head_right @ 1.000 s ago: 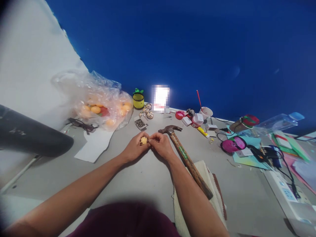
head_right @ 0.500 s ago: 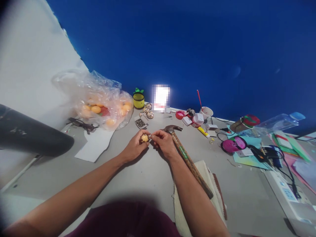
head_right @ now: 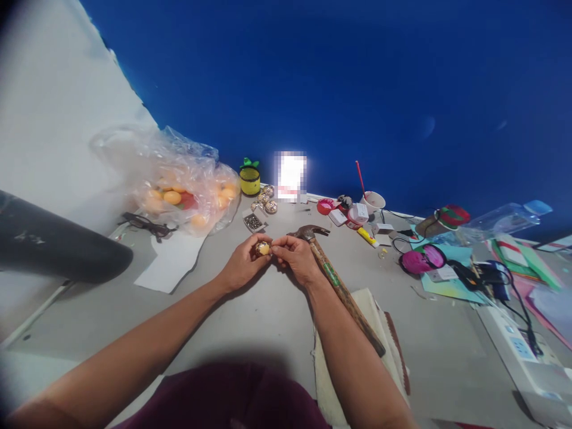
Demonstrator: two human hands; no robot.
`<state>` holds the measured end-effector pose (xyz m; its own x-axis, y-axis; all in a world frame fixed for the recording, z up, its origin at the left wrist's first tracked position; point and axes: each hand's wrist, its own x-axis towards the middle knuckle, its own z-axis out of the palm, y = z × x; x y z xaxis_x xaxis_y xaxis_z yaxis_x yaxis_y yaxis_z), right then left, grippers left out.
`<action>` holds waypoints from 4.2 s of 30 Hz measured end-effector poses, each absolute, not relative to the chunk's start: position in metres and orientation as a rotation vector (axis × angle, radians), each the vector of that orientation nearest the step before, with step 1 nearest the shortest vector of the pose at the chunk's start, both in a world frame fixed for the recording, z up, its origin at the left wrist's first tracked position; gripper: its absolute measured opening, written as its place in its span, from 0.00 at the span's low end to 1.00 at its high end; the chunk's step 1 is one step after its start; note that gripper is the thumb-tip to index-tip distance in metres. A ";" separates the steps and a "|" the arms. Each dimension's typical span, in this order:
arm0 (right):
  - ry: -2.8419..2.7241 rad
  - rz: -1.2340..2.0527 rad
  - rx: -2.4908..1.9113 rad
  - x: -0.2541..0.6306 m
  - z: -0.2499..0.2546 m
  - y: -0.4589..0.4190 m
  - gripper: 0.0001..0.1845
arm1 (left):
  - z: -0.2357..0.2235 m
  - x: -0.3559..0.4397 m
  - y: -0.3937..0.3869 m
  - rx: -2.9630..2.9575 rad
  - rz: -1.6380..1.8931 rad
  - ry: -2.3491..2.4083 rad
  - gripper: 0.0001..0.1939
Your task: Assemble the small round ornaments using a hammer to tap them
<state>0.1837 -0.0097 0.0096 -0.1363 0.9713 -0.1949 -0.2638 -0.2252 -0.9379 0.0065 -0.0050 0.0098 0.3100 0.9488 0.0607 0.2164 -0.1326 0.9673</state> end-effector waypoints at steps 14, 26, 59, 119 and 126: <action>-1.038 1.570 -1.120 0.184 0.014 -0.011 0.20 | 0.006 0.006 -0.004 1.754 0.938 1.205 0.12; -1.022 1.608 -1.114 0.185 0.011 -0.011 0.21 | 0.008 0.006 -0.006 1.728 0.937 1.197 0.15; -1.038 1.633 -1.126 0.180 0.007 -0.012 0.17 | -0.009 0.007 -0.008 2.057 0.786 1.273 0.06; -1.211 1.430 -1.248 0.177 0.012 -0.014 0.15 | 0.006 0.011 -0.013 1.781 0.838 1.256 0.05; -1.308 1.312 -1.352 0.180 0.005 -0.013 0.11 | 0.018 0.009 -0.012 1.591 0.872 1.113 0.12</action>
<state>0.1802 -0.0133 0.0054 -0.0839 0.9877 -0.1322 0.1294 -0.1207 -0.9842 0.0094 -0.0122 0.0175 0.3252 0.9453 0.0250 0.2497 -0.1113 0.9619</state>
